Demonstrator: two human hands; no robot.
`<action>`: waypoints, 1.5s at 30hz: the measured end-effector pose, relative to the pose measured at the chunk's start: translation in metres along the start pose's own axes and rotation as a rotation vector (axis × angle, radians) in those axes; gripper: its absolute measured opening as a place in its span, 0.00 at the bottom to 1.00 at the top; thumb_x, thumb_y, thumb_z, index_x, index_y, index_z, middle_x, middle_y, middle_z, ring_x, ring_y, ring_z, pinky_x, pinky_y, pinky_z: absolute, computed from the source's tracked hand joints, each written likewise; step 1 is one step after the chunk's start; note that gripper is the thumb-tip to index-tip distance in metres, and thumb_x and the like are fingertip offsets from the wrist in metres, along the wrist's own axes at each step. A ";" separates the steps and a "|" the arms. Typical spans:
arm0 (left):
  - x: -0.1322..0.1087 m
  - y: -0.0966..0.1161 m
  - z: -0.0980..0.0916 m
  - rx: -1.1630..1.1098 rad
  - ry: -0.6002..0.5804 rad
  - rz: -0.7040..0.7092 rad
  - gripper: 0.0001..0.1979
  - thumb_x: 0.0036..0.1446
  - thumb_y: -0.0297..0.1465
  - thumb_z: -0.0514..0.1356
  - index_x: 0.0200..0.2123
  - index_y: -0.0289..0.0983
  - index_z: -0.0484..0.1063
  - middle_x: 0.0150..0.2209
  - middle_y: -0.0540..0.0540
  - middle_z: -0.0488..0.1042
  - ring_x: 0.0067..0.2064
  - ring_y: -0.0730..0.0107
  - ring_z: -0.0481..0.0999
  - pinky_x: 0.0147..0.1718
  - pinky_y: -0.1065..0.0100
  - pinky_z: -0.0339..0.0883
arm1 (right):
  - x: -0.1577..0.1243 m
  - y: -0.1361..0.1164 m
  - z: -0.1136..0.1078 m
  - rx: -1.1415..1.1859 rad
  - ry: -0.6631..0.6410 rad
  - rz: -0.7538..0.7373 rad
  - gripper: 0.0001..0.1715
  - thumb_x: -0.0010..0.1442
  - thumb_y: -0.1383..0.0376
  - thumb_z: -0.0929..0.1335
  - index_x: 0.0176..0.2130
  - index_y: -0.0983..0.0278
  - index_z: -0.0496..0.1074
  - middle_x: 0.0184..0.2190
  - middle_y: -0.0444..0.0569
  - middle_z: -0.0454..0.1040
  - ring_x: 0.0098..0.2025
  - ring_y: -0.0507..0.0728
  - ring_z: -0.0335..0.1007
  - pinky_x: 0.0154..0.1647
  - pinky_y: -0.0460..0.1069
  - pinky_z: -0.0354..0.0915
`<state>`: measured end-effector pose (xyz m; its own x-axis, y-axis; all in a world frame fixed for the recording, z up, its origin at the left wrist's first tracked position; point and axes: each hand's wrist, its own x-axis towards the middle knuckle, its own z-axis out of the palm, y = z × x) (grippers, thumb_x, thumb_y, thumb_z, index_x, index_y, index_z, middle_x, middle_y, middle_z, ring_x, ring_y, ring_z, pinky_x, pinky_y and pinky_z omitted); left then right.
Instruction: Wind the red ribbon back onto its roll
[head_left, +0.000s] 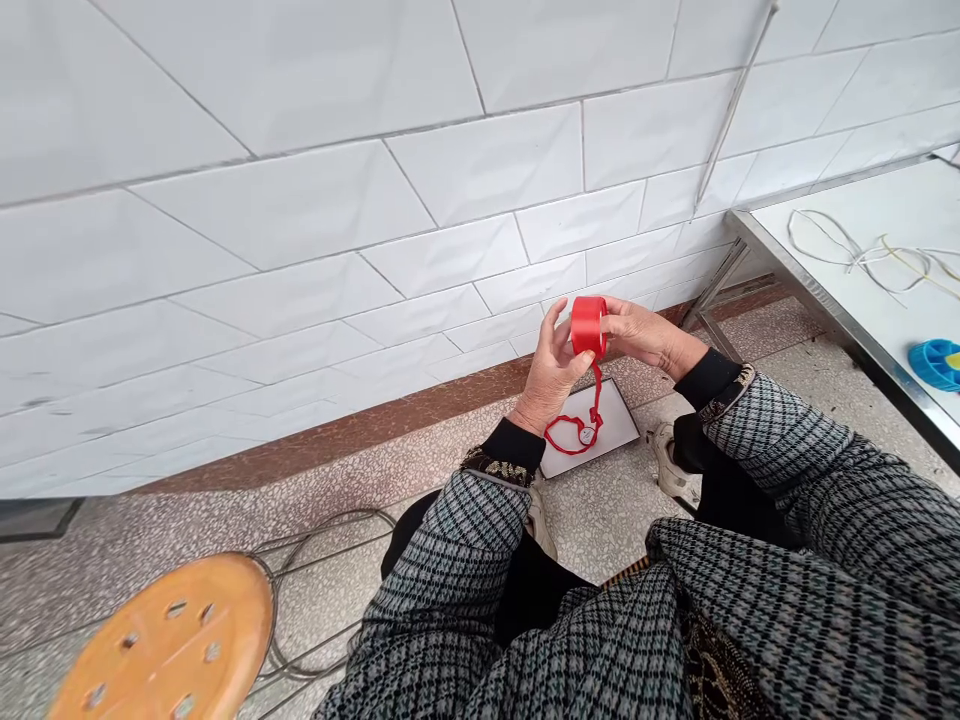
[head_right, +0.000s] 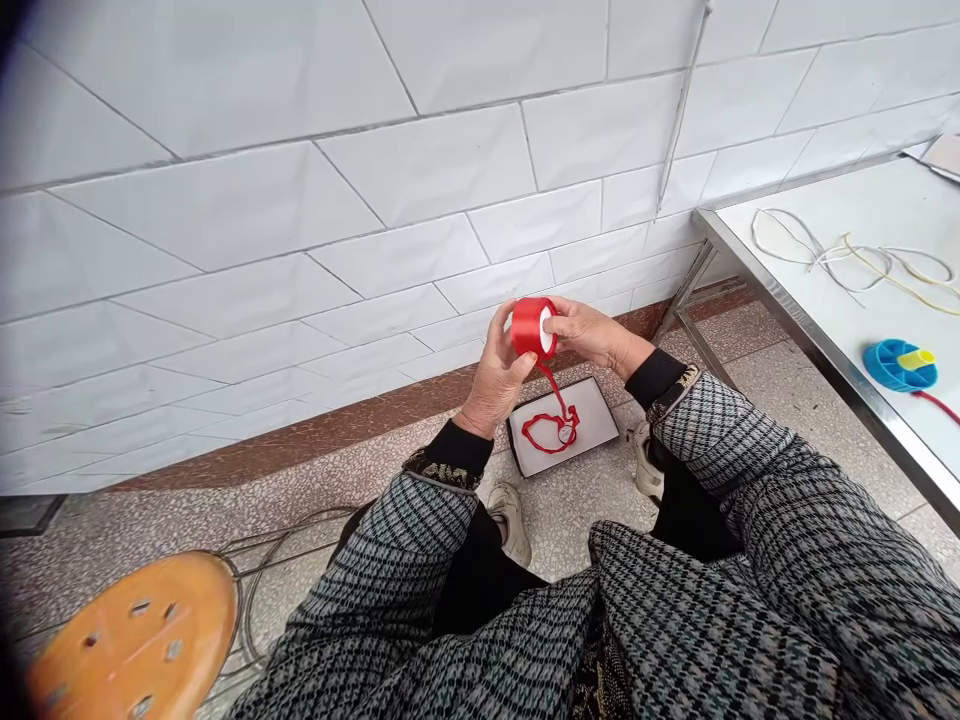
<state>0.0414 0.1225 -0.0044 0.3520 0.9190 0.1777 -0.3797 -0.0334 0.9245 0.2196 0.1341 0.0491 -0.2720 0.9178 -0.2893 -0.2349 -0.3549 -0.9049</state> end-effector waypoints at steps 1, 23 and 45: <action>-0.002 0.001 0.004 -0.019 0.034 -0.013 0.41 0.52 0.47 0.79 0.64 0.47 0.64 0.62 0.39 0.76 0.54 0.59 0.82 0.53 0.55 0.80 | 0.001 -0.001 -0.003 -0.031 0.012 -0.031 0.20 0.52 0.67 0.76 0.46 0.60 0.77 0.37 0.43 0.80 0.37 0.54 0.73 0.41 0.49 0.73; -0.015 0.021 0.027 -0.312 0.256 -0.335 0.22 0.59 0.50 0.75 0.36 0.39 0.75 0.16 0.61 0.53 0.17 0.80 0.47 0.18 0.72 0.39 | 0.020 0.001 -0.039 -0.467 0.271 -0.214 0.36 0.53 0.67 0.69 0.61 0.65 0.77 0.45 0.49 0.80 0.42 0.58 0.75 0.43 0.53 0.77; -0.020 0.027 0.022 -0.395 -0.011 -0.448 0.17 0.49 0.30 0.74 0.39 0.37 0.71 0.37 0.48 0.85 0.16 0.89 0.47 0.18 0.75 0.37 | 0.012 -0.008 -0.072 -0.857 -0.018 -0.733 0.26 0.58 0.68 0.72 0.56 0.59 0.80 0.51 0.52 0.81 0.51 0.62 0.76 0.59 0.59 0.72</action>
<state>0.0431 0.0947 0.0246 0.5595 0.8054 -0.1956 -0.4808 0.5076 0.7150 0.2854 0.1613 0.0307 -0.3471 0.8493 0.3979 0.3727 0.5142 -0.7725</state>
